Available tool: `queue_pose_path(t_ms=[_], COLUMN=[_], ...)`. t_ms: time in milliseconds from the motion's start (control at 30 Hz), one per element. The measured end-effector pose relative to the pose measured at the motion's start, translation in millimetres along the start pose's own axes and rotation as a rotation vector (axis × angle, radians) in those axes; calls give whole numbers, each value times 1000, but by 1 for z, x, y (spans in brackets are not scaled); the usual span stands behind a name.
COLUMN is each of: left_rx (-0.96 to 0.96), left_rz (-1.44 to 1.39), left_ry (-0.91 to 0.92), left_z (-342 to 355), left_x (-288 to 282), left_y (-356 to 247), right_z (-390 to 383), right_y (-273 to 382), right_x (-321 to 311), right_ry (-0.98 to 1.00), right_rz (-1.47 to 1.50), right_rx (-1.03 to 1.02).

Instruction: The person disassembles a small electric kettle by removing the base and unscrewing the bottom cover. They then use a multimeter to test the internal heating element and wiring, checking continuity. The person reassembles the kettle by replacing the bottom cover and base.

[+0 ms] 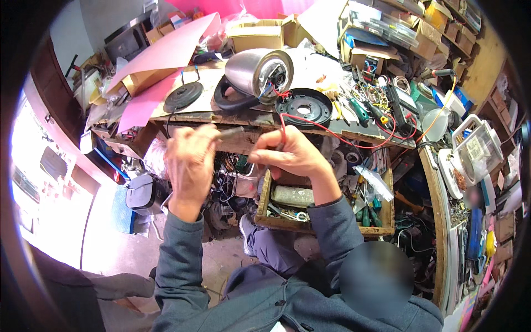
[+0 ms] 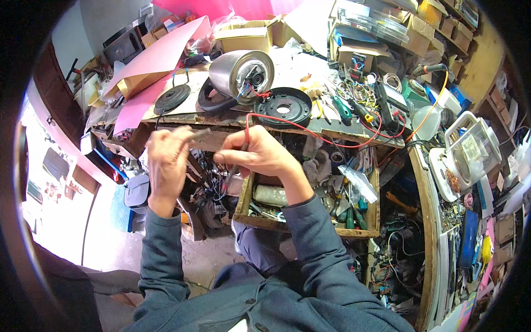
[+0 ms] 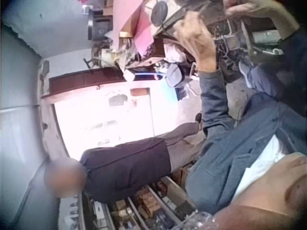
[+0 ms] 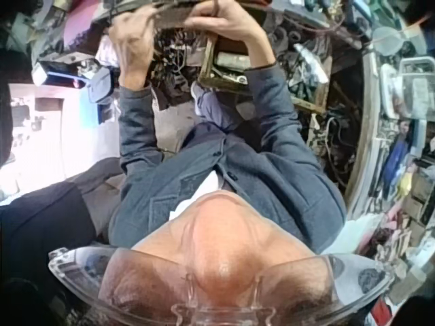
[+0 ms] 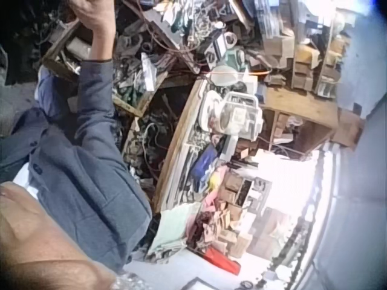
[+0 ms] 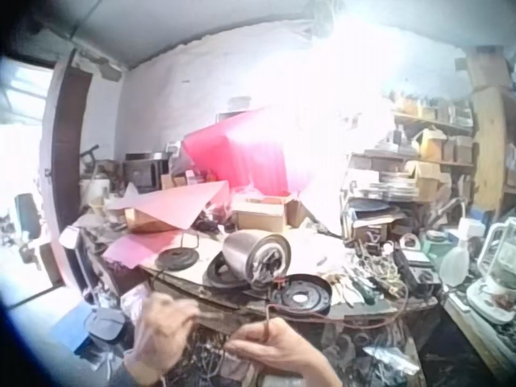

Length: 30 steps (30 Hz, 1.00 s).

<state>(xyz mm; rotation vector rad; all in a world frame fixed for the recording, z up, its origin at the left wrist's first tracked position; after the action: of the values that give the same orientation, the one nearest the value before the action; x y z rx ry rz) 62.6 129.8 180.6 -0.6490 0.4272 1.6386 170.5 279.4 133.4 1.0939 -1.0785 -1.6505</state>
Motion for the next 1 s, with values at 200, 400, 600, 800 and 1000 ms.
queue_pose_path(t_ms=[200, 400, 600, 800, 1000], left_rx=[-74, 4, 7, 143, 126], left_rz=[-144, -219, -354, -347, -329], left_ry=[-297, -304, -150, -179, -177], left_z=[29, 40, 49, 57, 58], left_x=[11, 43, 88, 95, 104], left_y=[29, 10, 4, 0, 5], right_z=[-16, -30, -22, -22, -18], right_y=[-1, -34, -39, -36, -36], right_x=[-70, -101, -84, -83, -81], right_ry=[-326, -1007, -989, -988, -975], right_rz=[755, 290, 26, -46, -84], right_rx=[-662, -483, -455, -493, -480])
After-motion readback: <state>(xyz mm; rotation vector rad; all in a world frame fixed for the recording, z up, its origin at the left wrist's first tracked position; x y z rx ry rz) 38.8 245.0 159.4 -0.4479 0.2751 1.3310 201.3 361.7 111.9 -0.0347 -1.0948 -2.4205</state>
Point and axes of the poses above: each hand's wrist, its own z-axis towards the middle knuckle, its own x-axis out of the palm, y = z × x, the point moved 8 cm from there along z, towards the middle knuckle, and after that the axes turned 1 degree about y, right-handed, at the moved point
